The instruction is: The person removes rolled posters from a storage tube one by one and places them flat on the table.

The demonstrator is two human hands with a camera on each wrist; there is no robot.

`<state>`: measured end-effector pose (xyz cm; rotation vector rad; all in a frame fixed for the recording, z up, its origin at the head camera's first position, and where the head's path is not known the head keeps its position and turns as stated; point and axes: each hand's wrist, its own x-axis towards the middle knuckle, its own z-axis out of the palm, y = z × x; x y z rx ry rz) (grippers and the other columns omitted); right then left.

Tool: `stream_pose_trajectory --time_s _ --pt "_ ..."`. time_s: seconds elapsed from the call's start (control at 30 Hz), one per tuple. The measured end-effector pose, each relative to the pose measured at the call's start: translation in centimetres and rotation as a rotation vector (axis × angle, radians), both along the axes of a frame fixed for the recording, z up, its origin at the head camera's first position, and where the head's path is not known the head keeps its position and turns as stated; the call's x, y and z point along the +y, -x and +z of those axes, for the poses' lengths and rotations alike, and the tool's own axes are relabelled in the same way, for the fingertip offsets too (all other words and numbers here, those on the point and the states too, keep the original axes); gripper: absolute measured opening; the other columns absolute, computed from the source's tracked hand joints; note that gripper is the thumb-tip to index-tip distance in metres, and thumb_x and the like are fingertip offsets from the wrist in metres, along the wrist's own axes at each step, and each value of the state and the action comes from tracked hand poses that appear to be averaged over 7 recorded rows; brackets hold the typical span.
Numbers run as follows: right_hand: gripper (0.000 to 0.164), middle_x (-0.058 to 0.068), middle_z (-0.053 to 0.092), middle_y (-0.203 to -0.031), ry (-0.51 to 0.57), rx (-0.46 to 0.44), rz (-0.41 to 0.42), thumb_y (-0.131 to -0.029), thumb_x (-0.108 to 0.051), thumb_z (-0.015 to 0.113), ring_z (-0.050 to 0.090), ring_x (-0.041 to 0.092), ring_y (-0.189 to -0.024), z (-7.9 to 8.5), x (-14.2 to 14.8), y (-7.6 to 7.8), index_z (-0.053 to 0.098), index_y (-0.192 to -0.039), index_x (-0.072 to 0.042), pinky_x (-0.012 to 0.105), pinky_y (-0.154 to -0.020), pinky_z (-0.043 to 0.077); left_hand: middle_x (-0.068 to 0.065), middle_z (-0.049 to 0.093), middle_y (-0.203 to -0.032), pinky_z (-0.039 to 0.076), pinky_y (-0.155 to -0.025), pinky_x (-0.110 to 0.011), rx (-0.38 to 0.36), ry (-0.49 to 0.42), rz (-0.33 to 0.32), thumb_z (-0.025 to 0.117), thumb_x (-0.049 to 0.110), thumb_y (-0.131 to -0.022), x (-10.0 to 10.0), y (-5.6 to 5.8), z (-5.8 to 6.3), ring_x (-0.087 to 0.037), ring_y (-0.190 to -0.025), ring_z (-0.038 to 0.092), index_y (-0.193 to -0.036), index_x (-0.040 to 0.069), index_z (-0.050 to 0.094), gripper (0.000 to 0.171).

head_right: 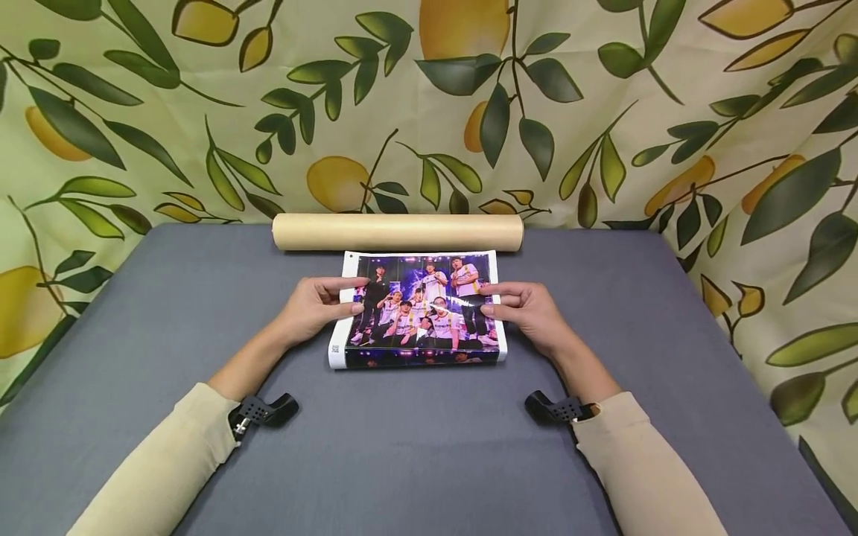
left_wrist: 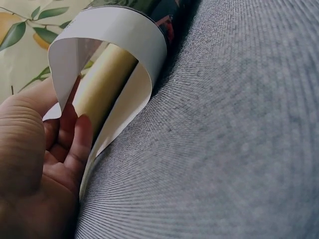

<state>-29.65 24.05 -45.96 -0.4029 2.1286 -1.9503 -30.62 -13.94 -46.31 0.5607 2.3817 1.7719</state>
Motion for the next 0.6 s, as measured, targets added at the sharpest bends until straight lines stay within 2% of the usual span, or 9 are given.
stream_pose_trajectory --time_s 0.13,0.27,0.4,0.6 --pt "0.039 -0.008 0.079 -0.082 0.041 -0.017 -0.015 -0.093 0.006 0.065 0.075 0.003 -0.08 0.4 0.0 0.2 0.077 -0.1 -0.03 0.017 -0.077 0.056 -0.01 0.077 -0.097 0.047 -0.059 -0.018 0.01 -0.013 -0.01 0.076 0.004 -0.088 0.2 0.1 0.4 0.0 -0.06 0.051 -0.129 0.0 0.068 0.042" --pt "0.038 -0.005 0.08 -0.086 0.188 -0.069 -0.015 -0.094 0.009 0.06 0.076 0.006 -0.08 1.2 -0.3 0.4 0.079 -0.101 -0.024 0.021 -0.072 0.059 -0.023 0.072 -0.117 0.047 -0.061 -0.018 0.049 -0.034 -0.007 0.074 0.003 -0.09 0.3 0.2 1.3 0.0 -0.063 0.053 -0.131 -0.001 0.066 0.042" --pt "0.04 -0.003 0.08 -0.09 0.286 -0.106 0.002 -0.096 0.011 0.054 0.076 0.008 -0.085 1.5 -0.4 0.4 0.079 -0.104 -0.02 0.022 -0.074 0.06 -0.025 0.071 -0.118 0.047 -0.061 -0.017 0.046 -0.048 0.001 0.073 0.002 -0.091 0.4 0.2 1.4 0.0 -0.064 0.052 -0.132 -0.001 0.065 0.042" --pt "0.041 -0.002 0.08 -0.092 0.296 -0.117 0.019 -0.097 0.011 0.052 0.076 0.009 -0.087 0.3 -0.3 -0.1 0.078 -0.108 -0.019 0.023 -0.074 0.06 -0.024 0.071 -0.118 0.049 -0.064 -0.017 0.0 -0.045 0.003 0.073 0.004 -0.091 0.5 -0.3 0.5 0.0 -0.066 0.054 -0.132 -0.001 0.065 0.042"
